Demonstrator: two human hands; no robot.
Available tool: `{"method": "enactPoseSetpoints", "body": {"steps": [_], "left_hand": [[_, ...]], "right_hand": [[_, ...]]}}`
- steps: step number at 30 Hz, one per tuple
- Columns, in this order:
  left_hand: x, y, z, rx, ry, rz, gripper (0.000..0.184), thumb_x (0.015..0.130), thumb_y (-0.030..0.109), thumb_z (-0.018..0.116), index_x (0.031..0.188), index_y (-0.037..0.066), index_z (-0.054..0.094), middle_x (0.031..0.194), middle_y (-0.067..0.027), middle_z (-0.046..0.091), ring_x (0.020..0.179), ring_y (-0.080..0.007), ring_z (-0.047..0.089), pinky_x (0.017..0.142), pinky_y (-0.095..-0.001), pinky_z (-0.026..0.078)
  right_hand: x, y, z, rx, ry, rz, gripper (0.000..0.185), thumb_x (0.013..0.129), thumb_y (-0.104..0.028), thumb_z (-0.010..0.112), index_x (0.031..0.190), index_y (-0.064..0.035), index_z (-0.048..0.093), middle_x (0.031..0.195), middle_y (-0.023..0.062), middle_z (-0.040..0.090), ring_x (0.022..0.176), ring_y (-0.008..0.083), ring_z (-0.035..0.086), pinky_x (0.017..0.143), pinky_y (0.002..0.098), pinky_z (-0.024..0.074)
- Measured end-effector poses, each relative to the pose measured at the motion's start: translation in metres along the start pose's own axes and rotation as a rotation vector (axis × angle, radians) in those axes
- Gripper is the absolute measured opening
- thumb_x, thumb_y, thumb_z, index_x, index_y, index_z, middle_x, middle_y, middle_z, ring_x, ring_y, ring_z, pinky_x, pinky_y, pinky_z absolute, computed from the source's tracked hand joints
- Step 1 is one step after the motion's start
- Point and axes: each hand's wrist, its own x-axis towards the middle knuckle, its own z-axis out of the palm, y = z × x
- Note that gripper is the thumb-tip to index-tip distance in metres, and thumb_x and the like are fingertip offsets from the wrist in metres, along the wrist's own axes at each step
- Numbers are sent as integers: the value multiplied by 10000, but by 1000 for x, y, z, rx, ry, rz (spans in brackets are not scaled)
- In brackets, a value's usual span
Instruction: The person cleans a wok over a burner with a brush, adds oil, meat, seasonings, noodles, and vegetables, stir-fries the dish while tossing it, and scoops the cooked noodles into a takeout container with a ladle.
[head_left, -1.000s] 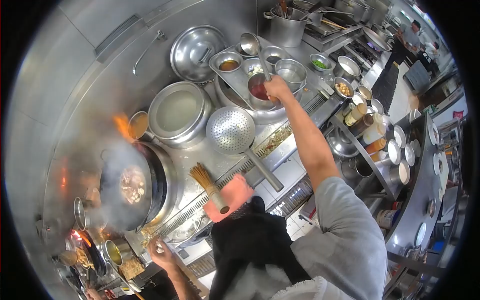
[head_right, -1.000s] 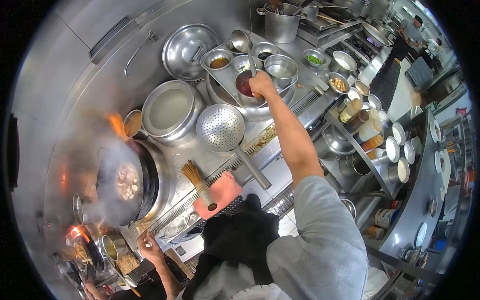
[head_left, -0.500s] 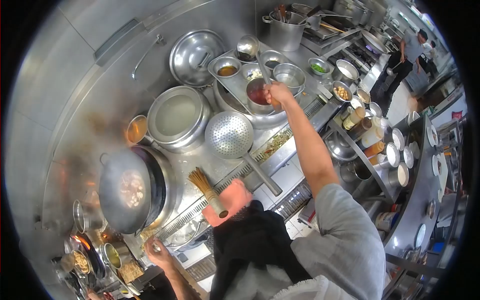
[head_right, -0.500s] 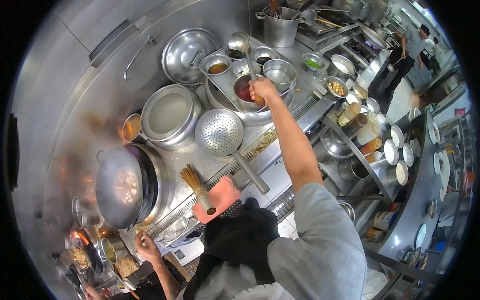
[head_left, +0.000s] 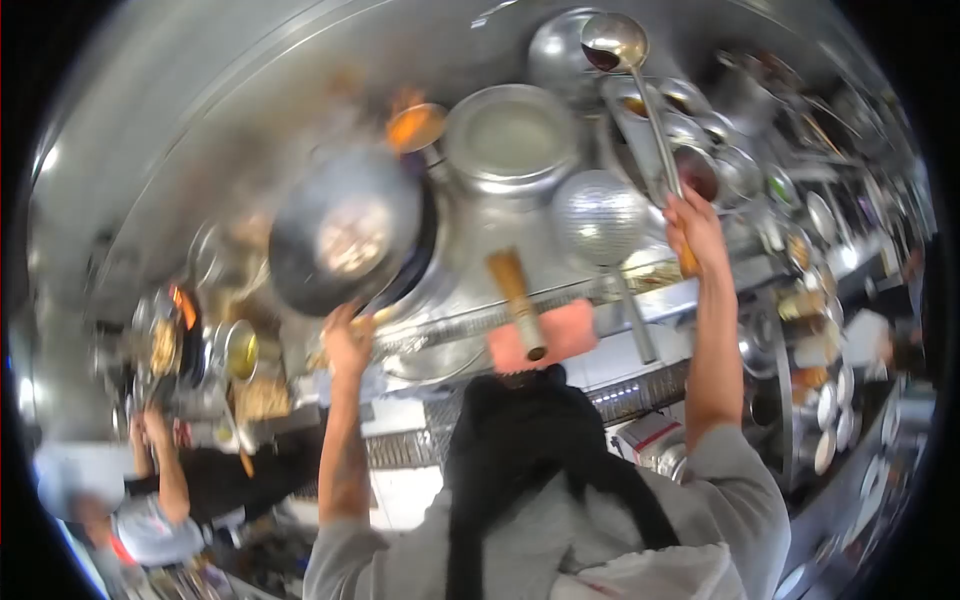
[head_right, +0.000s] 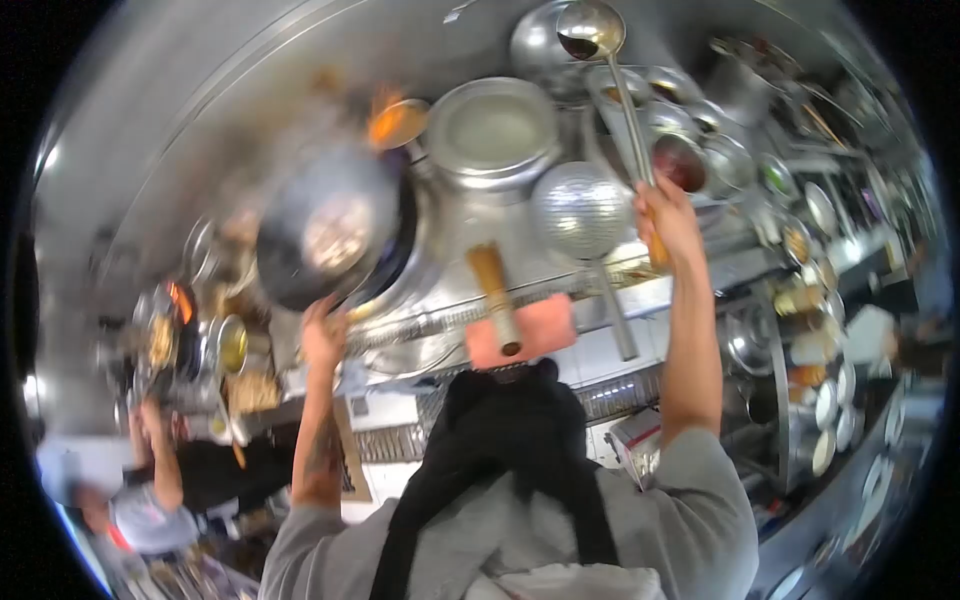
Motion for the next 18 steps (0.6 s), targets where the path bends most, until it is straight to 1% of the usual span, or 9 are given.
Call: {"method": "enactPoseSetpoints", "body": {"steps": [3,4,5,7,9,12,14,15,18], "left_hand": [[10,-2,15,89,-50,11,223,845,269,695,878,48,696,898,-93,705,933,-300,617,820,-419,463],[10,-3,18,86,-51,14,223,845,269,695,878,48,696,898,-93,705,933,-300,617,820,-419,463],[12,-5,20,189,92,-88,223,833,267,705,794,51,668,833,-87,696,869,-295,625,771,-417,464],[17,-13,25,281,236,-179,252,822,265,716,709,53,639,767,-82,687,806,-289,634,723,-415,465],[12,-28,28,67,62,-239,284,822,313,696,681,73,638,660,-107,658,665,-335,631,706,-417,449],[13,-29,17,56,162,-130,266,801,270,720,658,65,629,602,-124,629,568,-361,605,606,-440,455],[9,-41,11,-74,127,-143,269,773,232,767,644,51,616,596,-135,621,547,-340,595,547,-404,469],[12,-32,2,-158,124,-196,240,755,201,792,684,27,642,629,-135,634,559,-309,598,562,-384,474],[2,-16,-30,-290,307,-174,174,802,160,760,811,-1,695,791,-134,682,754,-260,643,745,-367,489]], "right_hand": [[-67,46,89,-402,99,54,343,952,-254,610,1237,-74,545,669,-18,503,436,74,458,370,235,361],[-85,65,122,-512,44,-14,490,944,-295,621,1363,-87,475,687,23,553,501,152,525,464,285,453],[-81,112,133,-860,-27,-427,574,931,-295,632,1414,-72,418,759,98,629,631,243,599,623,356,512],[-99,154,195,-746,-155,-210,569,922,-261,607,1417,-62,410,895,196,683,827,330,674,735,441,504],[-86,216,233,-852,-375,-184,523,914,-218,605,1380,-50,438,867,204,681,809,346,673,717,462,500],[-94,222,270,-1006,-253,-305,456,912,-205,612,1314,-39,473,738,164,633,642,283,630,625,422,494],[-102,184,251,-474,-190,-220,363,919,-193,612,1237,-50,512,640,90,550,516,188,539,500,359,454],[-101,158,228,-504,-117,-220,363,919,-193,612,1237,-50,512,640,90,550,516,188,539,500,359,454],[-65,122,151,65,93,47,196,957,-175,554,1117,-72,507,655,16,503,457,122,477,398,286,382]]}}
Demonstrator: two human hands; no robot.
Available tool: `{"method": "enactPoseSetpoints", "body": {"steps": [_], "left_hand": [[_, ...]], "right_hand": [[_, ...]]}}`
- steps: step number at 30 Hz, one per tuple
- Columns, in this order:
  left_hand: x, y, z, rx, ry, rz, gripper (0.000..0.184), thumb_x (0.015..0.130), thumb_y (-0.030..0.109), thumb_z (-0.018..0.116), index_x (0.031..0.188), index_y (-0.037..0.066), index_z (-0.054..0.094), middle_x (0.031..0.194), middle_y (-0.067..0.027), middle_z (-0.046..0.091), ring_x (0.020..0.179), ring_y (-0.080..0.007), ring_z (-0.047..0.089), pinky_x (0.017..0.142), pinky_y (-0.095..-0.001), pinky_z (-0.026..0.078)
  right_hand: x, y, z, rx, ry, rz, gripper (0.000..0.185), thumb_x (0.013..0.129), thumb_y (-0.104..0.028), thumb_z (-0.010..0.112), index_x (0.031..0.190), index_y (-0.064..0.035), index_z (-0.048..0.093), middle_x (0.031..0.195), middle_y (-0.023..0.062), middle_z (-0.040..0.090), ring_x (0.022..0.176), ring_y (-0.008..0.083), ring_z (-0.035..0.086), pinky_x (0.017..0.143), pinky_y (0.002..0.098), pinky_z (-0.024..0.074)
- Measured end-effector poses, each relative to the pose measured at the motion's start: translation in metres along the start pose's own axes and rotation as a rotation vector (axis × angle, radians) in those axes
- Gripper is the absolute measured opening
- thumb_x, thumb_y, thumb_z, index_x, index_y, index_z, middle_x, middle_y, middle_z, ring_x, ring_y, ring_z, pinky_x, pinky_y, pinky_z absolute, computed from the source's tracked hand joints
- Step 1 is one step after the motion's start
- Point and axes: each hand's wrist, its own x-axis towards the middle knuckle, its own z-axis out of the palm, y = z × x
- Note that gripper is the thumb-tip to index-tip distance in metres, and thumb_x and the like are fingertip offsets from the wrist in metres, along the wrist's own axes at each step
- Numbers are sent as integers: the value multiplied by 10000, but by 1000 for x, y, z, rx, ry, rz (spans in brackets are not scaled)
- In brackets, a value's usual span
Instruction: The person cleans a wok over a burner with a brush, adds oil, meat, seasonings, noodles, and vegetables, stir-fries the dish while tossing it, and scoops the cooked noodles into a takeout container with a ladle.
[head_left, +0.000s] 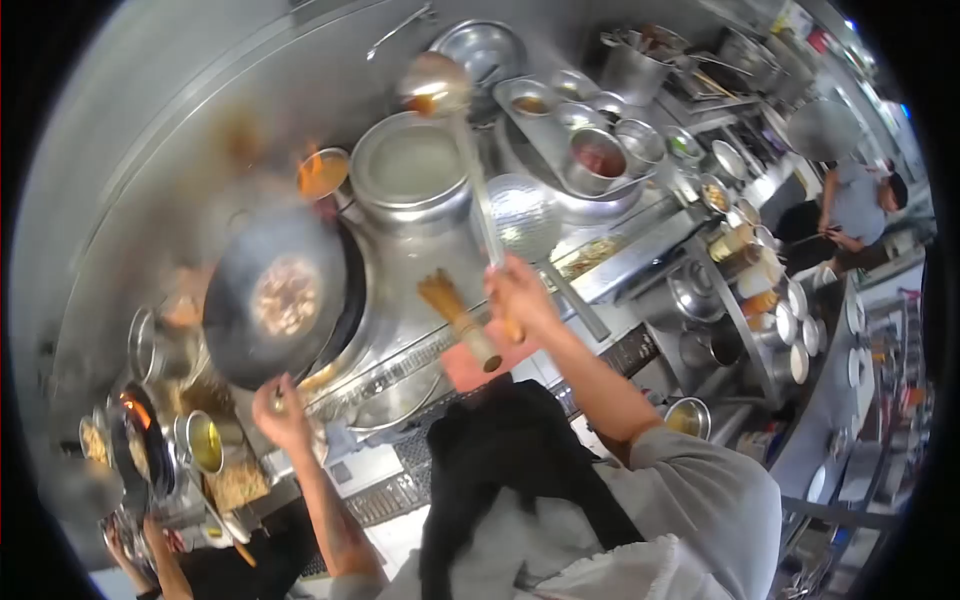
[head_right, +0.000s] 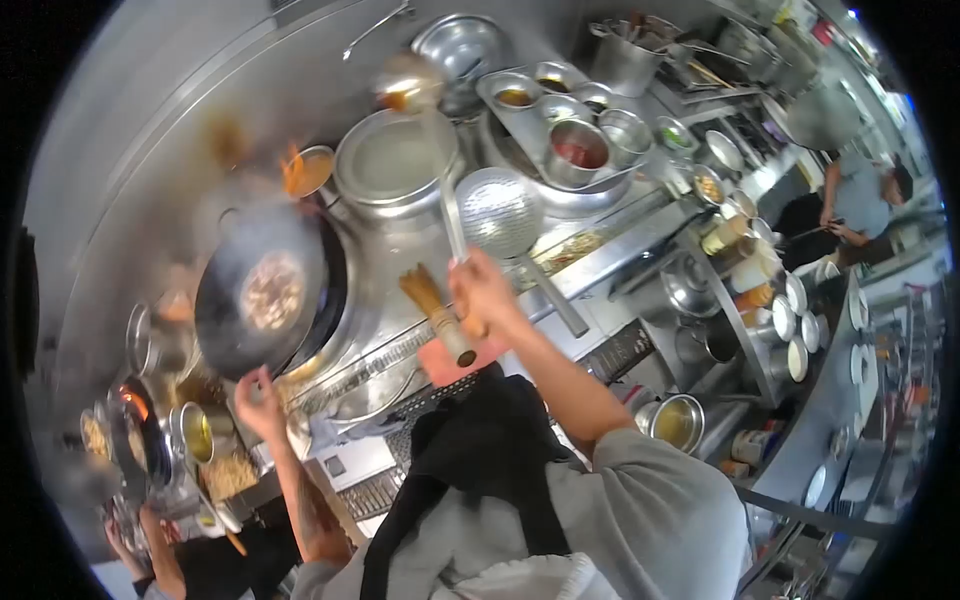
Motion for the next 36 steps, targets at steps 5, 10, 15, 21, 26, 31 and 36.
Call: {"method": "enactPoseSetpoints", "body": {"steps": [5,10,15,21,26,31,36], "left_hand": [[-27,-10,-23,140,55,-125,259,933,198,638,839,-42,607,807,-156,637,733,-275,575,732,-389,460],[-25,-2,-5,115,34,-145,262,941,201,627,853,-45,609,815,-147,633,769,-265,566,788,-377,452],[-15,-2,7,91,62,-174,287,942,220,630,878,-60,622,823,-143,634,795,-233,568,809,-367,452],[-8,-6,16,1,76,-203,323,950,257,630,905,-63,627,843,-132,637,797,-216,575,813,-342,459],[4,1,24,68,33,-228,320,949,277,634,938,-43,642,871,-127,639,808,-216,578,786,-347,463],[13,7,27,5,46,-205,311,949,270,637,953,-41,647,883,-122,643,817,-208,579,794,-345,464],[13,-1,21,-25,67,-195,303,948,262,639,957,-41,649,894,-118,645,828,-210,581,814,-337,459]], "right_hand": [[85,-86,-133,-282,305,-64,151,928,-124,518,1042,-26,503,717,43,513,487,115,475,405,286,399],[123,-119,-194,-127,256,-59,168,931,-128,520,1050,-13,544,706,28,504,496,104,469,415,261,406],[112,-147,-217,-483,510,-140,201,901,-125,535,999,47,568,665,107,590,521,176,589,448,341,457],[121,-208,-298,-942,481,-30,204,786,-104,522,816,62,639,618,152,629,492,253,613,474,381,483],[135,-234,-328,-864,370,49,172,774,-73,529,804,51,644,624,144,635,472,222,590,435,364,462],[145,-250,-354,-114,360,195,141,863,-25,564,729,21,556,625,64,563,447,101,490,388,246,405],[109,-261,-343,30,365,140,107,915,-20,558,853,4,473,753,73,538,495,47,467,384,183,390]]}}
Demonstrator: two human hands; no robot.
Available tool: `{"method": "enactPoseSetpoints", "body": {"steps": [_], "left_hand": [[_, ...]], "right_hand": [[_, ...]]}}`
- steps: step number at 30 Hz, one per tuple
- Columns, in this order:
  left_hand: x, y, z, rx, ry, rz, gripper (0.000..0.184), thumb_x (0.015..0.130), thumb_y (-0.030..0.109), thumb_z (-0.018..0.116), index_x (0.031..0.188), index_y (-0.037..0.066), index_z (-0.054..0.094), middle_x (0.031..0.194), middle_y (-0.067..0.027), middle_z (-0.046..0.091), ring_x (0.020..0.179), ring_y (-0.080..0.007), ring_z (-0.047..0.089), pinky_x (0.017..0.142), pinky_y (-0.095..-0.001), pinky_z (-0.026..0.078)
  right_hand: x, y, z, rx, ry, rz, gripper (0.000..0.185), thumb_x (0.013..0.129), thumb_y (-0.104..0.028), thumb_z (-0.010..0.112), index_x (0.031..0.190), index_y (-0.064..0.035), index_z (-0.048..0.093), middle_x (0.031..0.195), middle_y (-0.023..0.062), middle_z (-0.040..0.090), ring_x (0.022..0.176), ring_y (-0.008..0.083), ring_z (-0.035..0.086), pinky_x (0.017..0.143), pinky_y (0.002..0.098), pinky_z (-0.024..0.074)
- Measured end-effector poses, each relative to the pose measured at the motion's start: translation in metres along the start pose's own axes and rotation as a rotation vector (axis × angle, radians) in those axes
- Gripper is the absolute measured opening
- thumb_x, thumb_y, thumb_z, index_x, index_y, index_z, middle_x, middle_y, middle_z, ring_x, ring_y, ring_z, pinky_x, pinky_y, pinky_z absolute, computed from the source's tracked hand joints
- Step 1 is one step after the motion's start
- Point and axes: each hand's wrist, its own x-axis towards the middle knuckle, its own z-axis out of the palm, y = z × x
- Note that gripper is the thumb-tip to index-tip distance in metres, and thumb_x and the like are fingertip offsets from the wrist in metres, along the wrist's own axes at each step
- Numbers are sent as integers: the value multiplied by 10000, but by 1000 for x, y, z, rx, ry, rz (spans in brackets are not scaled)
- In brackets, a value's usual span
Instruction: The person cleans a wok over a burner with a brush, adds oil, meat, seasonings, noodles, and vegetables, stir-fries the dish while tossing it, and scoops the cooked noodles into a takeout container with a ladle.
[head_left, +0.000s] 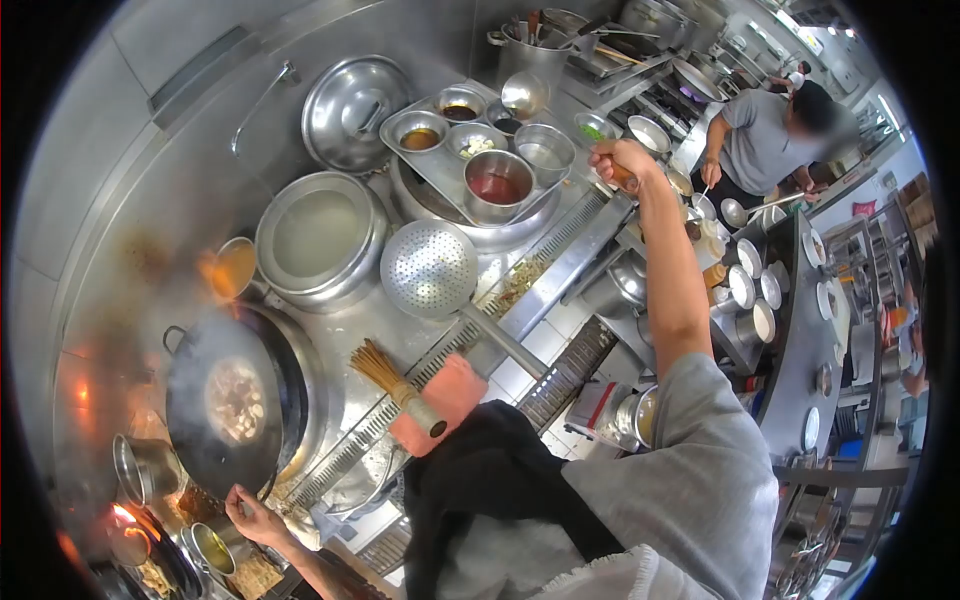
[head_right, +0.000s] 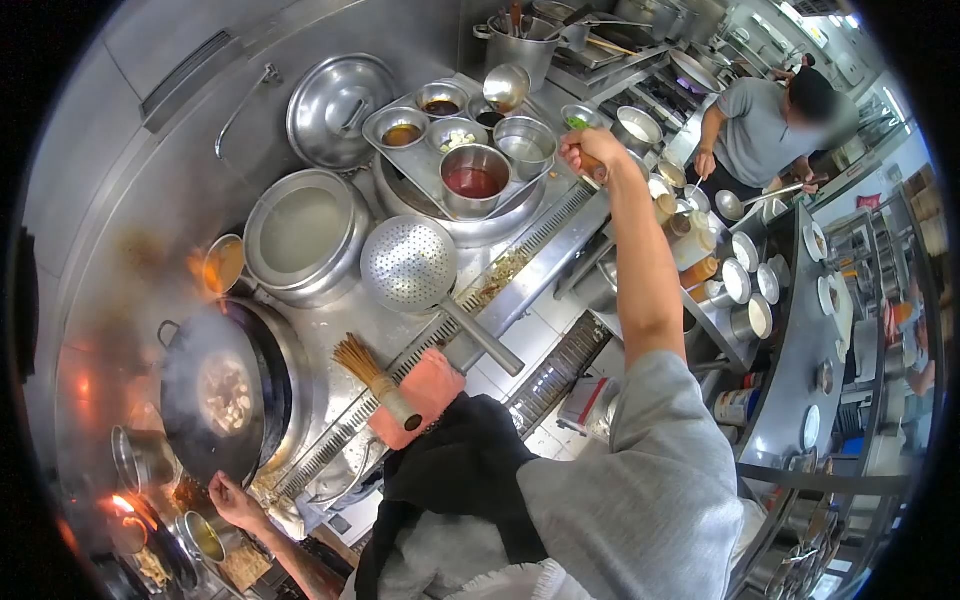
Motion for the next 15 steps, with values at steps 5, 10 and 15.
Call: {"method": "enactPoseSetpoints", "body": {"steps": [5,10,15], "left_hand": [[-1,9,-3,62,-12,-24,289,947,250,641,965,-38,650,903,-117,645,834,-215,578,825,-340,455],[2,-2,-1,61,-13,27,268,938,229,652,972,-37,652,911,-116,652,838,-218,582,812,-358,461],[3,-15,-13,290,-122,337,203,880,168,697,917,-30,677,945,-151,674,879,-280,627,809,-380,487]], "right_hand": [[-8,-4,-13,26,-9,-97,78,915,-11,542,923,62,514,749,72,532,508,60,453,403,188,388],[-10,4,-17,300,-154,26,63,956,-43,500,935,4,464,760,43,504,518,39,433,393,167,357],[-79,34,44,-40,-166,-133,501,950,-75,519,1406,-10,323,745,17,483,489,38,376,378,181,305]]}}
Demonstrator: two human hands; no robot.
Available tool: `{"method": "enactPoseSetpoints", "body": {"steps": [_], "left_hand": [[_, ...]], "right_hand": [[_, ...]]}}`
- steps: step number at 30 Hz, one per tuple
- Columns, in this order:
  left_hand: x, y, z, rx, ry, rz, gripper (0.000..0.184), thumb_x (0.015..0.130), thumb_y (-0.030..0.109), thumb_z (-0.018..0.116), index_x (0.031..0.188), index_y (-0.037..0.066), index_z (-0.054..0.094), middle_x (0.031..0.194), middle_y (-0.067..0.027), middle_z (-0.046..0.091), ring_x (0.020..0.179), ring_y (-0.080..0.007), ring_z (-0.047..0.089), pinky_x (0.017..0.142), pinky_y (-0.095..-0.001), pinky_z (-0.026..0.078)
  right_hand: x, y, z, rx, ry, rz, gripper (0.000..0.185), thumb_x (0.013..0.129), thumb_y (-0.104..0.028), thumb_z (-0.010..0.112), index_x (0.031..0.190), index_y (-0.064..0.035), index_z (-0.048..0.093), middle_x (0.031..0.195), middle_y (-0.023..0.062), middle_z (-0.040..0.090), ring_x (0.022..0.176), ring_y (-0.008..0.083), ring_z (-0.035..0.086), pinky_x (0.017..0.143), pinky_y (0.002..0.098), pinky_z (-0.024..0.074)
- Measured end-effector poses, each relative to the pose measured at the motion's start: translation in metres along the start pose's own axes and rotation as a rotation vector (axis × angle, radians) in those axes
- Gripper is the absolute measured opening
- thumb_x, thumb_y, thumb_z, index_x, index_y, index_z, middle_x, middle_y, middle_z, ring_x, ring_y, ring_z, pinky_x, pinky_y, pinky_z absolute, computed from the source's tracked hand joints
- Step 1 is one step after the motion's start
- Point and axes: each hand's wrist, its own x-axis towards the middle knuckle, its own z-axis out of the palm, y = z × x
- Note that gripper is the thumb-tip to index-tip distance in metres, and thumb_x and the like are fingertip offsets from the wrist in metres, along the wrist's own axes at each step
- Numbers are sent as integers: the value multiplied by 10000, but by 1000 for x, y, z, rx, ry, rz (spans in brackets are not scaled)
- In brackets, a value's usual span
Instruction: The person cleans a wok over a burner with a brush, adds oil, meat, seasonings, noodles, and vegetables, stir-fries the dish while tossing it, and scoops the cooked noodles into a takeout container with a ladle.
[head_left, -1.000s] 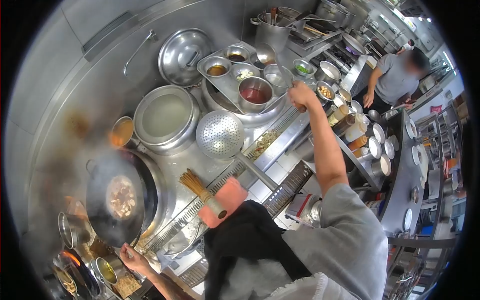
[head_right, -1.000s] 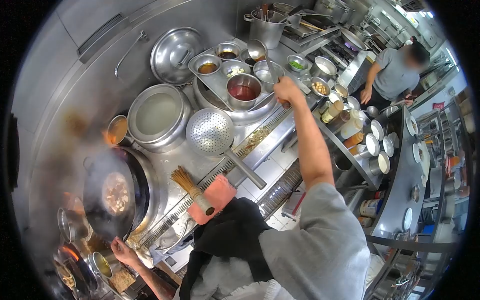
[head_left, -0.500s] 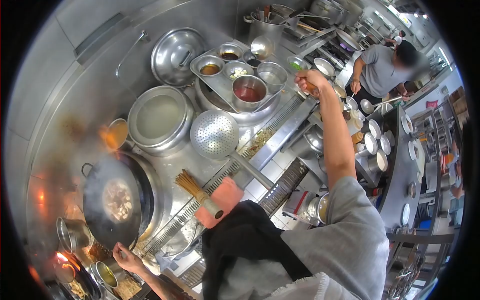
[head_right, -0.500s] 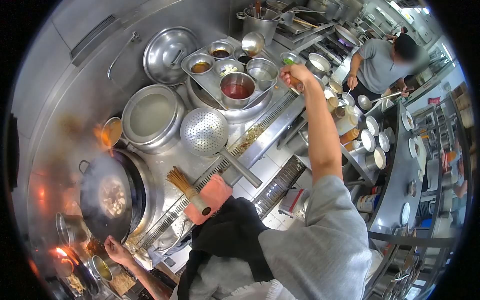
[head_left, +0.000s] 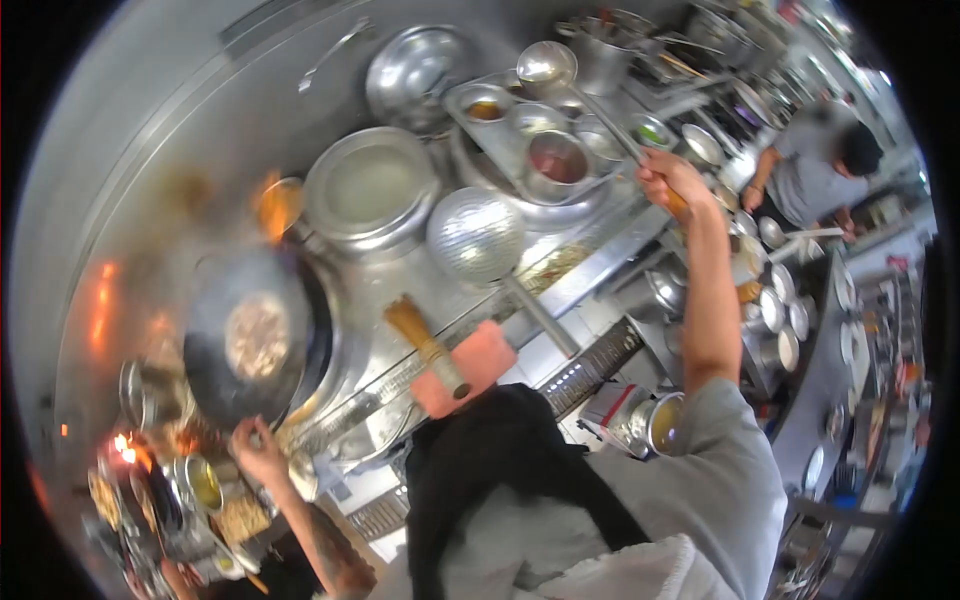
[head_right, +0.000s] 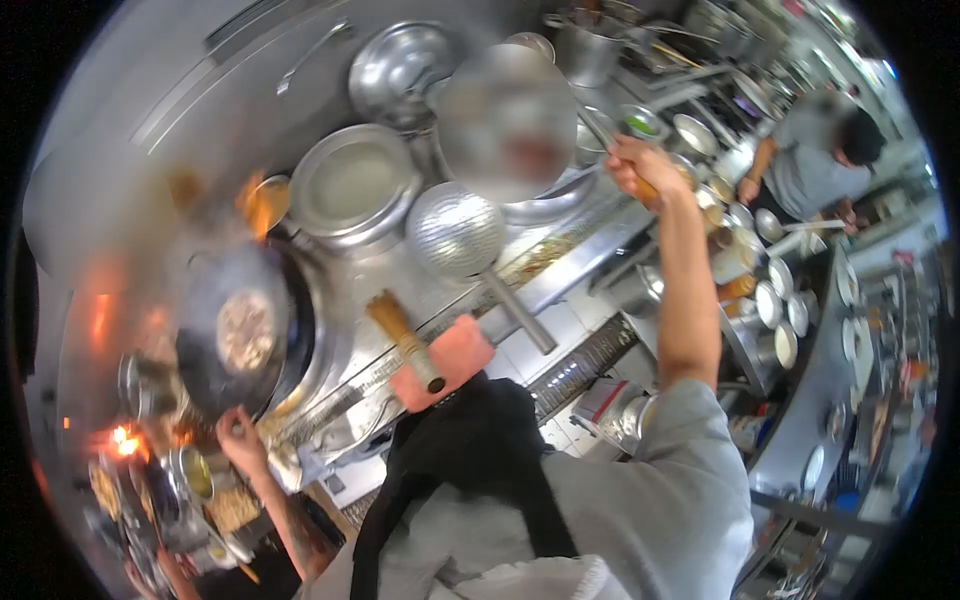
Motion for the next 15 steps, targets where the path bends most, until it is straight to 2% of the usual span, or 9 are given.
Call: {"method": "enactPoseSetpoints", "body": {"steps": [1,3,5,6,8,10,12,14,15], "left_hand": [[0,-4,-2,9,-29,-15,193,870,172,701,902,-18,687,939,-155,676,878,-291,633,807,-385,491],[-9,-15,3,-77,-48,-135,192,862,194,703,884,3,698,850,-145,685,800,-299,651,768,-384,506],[-8,-17,-1,-111,-140,-201,236,875,206,686,774,-4,651,676,-176,617,597,-296,575,615,-400,470],[-9,-15,-5,-48,-158,-245,284,875,232,690,719,2,627,670,-187,594,574,-308,528,595,-423,438],[-12,-23,-5,-110,-149,-117,296,858,286,710,724,26,661,678,-156,636,611,-331,582,620,-415,461],[-12,-24,-1,-217,-218,-128,299,830,337,729,772,44,705,717,-124,685,681,-328,654,643,-413,502],[-12,-27,8,-134,-214,25,271,805,356,740,809,86,720,748,-113,701,731,-296,667,713,-405,475],[-17,-33,16,-171,-204,23,233,798,336,739,804,105,720,733,-93,697,744,-283,664,733,-407,436],[-18,-34,16,-144,-169,40,209,801,315,733,798,107,717,726,-85,695,732,-285,660,730,-413,424]], "right_hand": [[-26,-1,29,-121,-21,-9,675,939,-68,521,1514,-15,172,751,22,492,487,41,378,381,188,296],[-61,6,83,-188,-154,23,621,938,-97,533,1495,-31,265,745,4,492,467,40,386,378,194,294],[-89,21,144,-274,-296,48,605,939,-110,543,1486,-39,294,753,8,504,478,51,404,386,206,312],[-100,33,174,-363,-368,55,589,939,-122,552,1477,-47,323,762,12,515,489,61,422,395,217,329],[-118,63,239,-456,-541,47,579,946,-127,558,1481,-81,340,764,6,510,495,58,427,402,220,339],[-132,102,309,-583,-594,21,556,951,-134,549,1473,-93,363,749,-13,497,467,57,409,391,219,334],[-125,150,372,-781,-699,-188,564,935,-125,571,1466,-94,384,742,7,529,488,75,456,409,241,381],[-132,186,432,-994,-630,-168,534,941,-144,559,1454,-102,415,761,70,600,539,136,548,468,309,464],[-128,225,453,-1090,-581,-292,543,942,-151,556,1461,-102,405,750,86,603,562,142,570,472,316,469]]}}
